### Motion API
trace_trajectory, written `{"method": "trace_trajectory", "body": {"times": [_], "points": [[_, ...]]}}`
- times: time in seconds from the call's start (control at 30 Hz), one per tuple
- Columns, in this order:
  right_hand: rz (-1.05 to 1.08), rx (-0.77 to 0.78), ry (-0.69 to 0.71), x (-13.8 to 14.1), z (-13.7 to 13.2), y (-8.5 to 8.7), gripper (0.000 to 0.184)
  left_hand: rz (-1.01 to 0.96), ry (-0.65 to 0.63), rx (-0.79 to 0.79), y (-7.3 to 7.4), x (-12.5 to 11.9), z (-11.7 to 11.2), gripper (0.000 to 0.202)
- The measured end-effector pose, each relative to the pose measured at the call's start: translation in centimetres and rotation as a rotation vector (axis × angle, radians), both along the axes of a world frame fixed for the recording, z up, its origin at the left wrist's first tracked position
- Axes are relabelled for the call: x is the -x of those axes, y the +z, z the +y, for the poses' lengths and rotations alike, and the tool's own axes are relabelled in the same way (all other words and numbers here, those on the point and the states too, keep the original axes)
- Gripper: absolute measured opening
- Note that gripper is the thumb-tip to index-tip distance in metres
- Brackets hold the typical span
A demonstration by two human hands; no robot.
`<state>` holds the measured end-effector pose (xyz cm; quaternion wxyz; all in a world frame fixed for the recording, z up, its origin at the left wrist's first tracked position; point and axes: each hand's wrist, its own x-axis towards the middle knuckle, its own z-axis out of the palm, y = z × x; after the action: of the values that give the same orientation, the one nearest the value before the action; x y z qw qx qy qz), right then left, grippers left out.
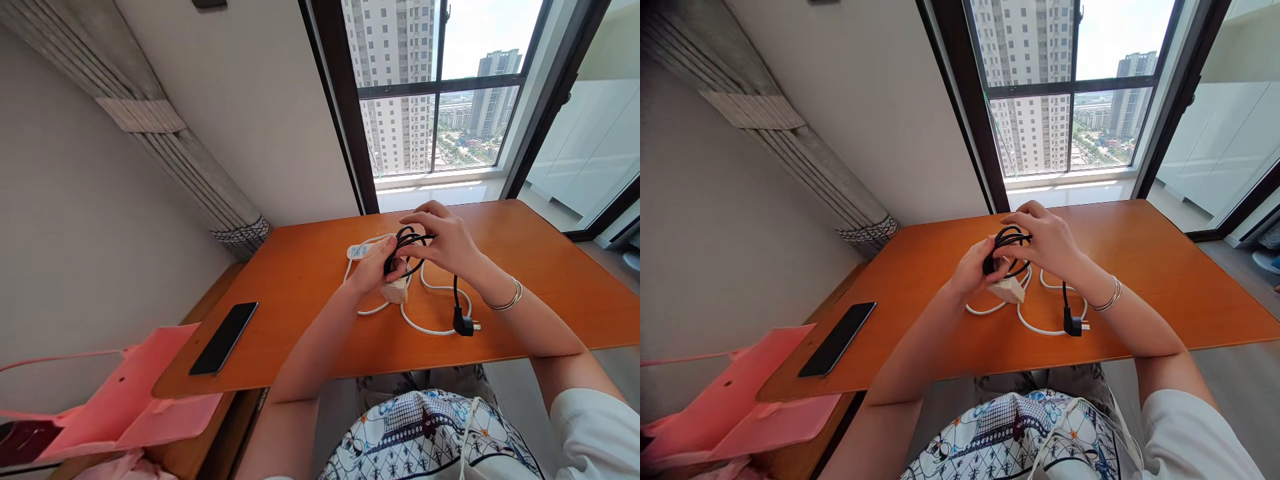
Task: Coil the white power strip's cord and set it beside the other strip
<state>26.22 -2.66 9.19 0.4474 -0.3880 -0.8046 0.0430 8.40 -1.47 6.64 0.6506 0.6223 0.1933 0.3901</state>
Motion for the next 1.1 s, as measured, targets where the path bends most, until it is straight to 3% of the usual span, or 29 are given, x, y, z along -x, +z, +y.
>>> {"method": "trace_trajectory", "body": {"times": [0.23,0.3,0.4,0.53,0.8,0.93,1.03,1.1], "points": [[-0.035,0.011,0.146,-1.1,0.9,-1.1,0.039,-0.091,-0.026,0.150,-0.2,0.4,0.4,0.060],[0.058,0.123,0.237,-1.5,1.4,-1.8,0.042,-0.122,-0.029,0.178,-0.2,0.4,0.5,0.062],[0.248,0.354,0.337,-1.8,2.0,-2.6,0.032,-0.102,-0.071,0.218,-0.2,0.4,0.7,0.059],[0.400,0.625,0.472,-1.6,2.3,-2.5,0.028,-0.075,-0.149,0.289,0.0,0.6,0.9,0.057],[0.602,0.947,0.700,-1.1,2.3,-1.9,0.025,-0.091,-0.292,0.297,0.0,0.8,0.9,0.052],[0.737,1.021,0.685,-0.7,2.5,-2.2,0.026,-0.140,-0.202,0.358,0.1,0.1,0.5,0.058],[0.784,0.929,0.610,-0.3,2.6,-3.5,0.037,-0.213,-0.073,0.406,0.1,-0.4,0.3,0.059],[0.688,0.841,0.541,0.0,2.4,-4.9,0.046,-0.281,0.011,0.417,0.0,-0.5,0.3,0.060]]}}
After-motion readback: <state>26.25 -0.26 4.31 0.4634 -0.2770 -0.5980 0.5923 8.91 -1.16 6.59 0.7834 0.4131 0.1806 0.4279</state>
